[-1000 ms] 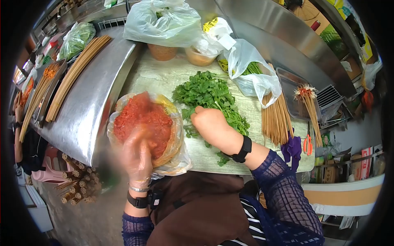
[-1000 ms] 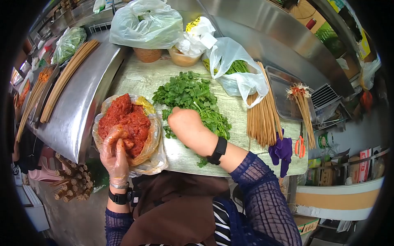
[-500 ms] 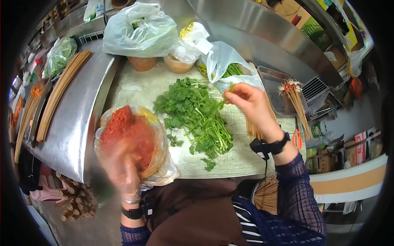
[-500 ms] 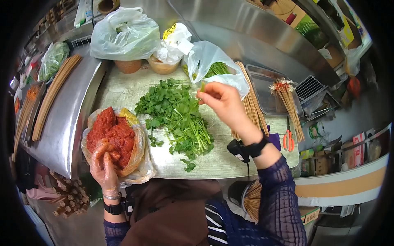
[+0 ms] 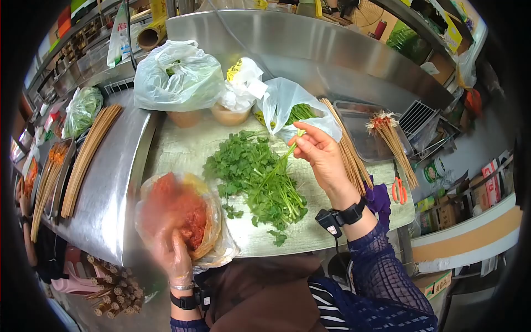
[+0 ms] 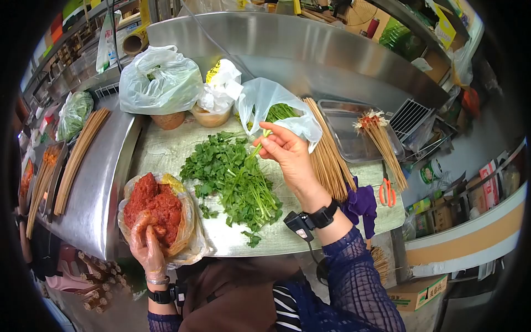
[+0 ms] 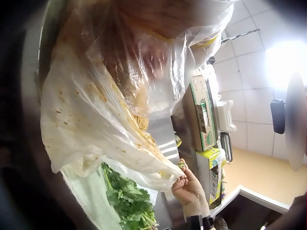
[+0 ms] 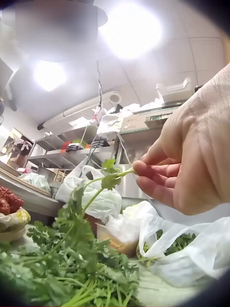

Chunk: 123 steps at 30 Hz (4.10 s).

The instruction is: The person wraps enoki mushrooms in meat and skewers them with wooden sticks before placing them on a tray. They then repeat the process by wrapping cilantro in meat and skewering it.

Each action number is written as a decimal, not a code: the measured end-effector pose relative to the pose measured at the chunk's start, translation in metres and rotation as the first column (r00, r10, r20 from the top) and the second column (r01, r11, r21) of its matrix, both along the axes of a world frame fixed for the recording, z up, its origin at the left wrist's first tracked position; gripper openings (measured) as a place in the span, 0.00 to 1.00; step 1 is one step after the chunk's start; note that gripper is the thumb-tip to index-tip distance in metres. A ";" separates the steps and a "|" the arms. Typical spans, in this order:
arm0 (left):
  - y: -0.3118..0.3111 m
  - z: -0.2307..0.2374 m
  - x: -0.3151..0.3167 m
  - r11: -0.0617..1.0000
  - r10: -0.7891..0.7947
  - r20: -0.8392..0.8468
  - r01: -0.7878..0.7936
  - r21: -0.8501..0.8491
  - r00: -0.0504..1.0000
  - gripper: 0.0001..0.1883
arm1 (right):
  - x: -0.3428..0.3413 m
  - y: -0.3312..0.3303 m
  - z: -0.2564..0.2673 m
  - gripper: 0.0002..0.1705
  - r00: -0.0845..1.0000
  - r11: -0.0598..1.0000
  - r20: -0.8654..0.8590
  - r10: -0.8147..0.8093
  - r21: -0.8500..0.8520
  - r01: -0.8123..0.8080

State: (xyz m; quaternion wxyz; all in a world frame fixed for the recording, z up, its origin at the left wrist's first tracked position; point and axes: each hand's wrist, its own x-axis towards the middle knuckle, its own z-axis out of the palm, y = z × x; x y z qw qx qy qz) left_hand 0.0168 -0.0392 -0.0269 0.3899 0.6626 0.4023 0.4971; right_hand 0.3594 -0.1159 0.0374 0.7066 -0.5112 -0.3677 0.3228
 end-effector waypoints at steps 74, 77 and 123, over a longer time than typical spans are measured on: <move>-0.020 0.046 0.052 0.838 -0.307 0.526 0.487 -0.246 0.793 0.09 | -0.102 -0.031 -0.026 0.04 0.932 0.934 0.073 0.355 0.025 -0.357; -0.020 0.050 0.051 0.852 -0.298 0.495 0.461 -0.249 0.816 0.09 | -0.101 -0.030 -0.025 0.04 0.929 0.934 0.102 0.356 0.009 -0.358; -0.028 0.064 0.054 0.922 -0.322 -0.384 0.379 0.082 0.865 0.17 | -0.112 -0.016 0.015 0.06 0.886 0.943 0.324 0.332 -0.090 -0.321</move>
